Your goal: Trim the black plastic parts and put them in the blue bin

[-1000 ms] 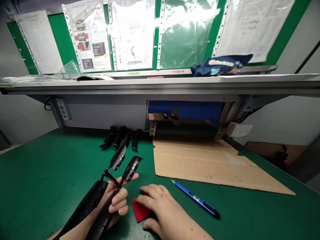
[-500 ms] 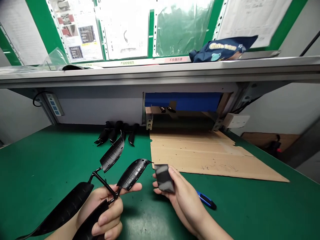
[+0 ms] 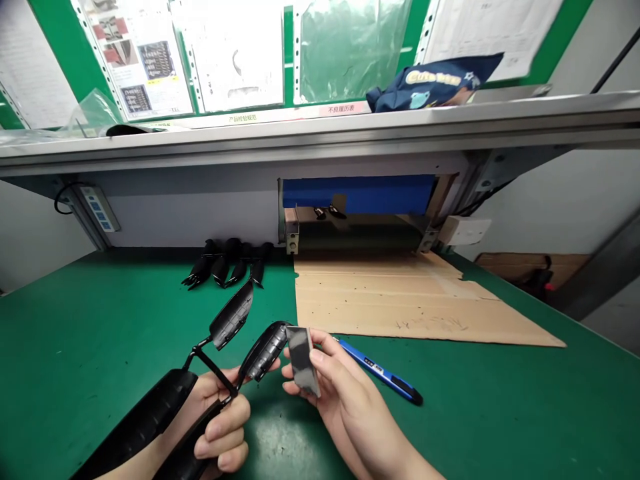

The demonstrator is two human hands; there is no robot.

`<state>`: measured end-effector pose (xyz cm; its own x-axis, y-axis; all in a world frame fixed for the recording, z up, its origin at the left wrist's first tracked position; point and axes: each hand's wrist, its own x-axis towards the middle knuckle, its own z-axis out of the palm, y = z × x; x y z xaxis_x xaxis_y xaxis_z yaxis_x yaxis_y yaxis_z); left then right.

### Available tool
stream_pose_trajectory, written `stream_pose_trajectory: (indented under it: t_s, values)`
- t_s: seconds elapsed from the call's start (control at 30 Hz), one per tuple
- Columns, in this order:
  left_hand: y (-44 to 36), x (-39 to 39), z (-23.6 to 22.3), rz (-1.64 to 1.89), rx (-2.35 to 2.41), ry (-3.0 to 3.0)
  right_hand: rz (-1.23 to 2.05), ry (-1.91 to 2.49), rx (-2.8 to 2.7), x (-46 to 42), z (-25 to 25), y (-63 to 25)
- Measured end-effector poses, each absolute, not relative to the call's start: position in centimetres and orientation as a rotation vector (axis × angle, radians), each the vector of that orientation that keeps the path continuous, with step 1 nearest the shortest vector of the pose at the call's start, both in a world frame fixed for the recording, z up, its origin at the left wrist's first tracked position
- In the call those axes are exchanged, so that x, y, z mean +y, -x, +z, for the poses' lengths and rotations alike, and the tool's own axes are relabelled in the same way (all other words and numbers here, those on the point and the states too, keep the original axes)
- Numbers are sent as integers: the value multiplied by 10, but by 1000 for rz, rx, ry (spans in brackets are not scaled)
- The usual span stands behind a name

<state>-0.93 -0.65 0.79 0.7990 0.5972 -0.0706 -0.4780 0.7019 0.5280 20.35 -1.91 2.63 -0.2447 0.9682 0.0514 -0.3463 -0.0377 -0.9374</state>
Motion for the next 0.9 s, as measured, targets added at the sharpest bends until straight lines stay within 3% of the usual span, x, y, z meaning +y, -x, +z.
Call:
stream_pose_trajectory:
  t_s: [0.3,0.9]
  values:
    - [13,-8,10,501,281,-569,477,1055,-1712,-27,23,-208]
    - [15,-12,16,503,143,-520,193,1030,-1774,-27,27,-211]
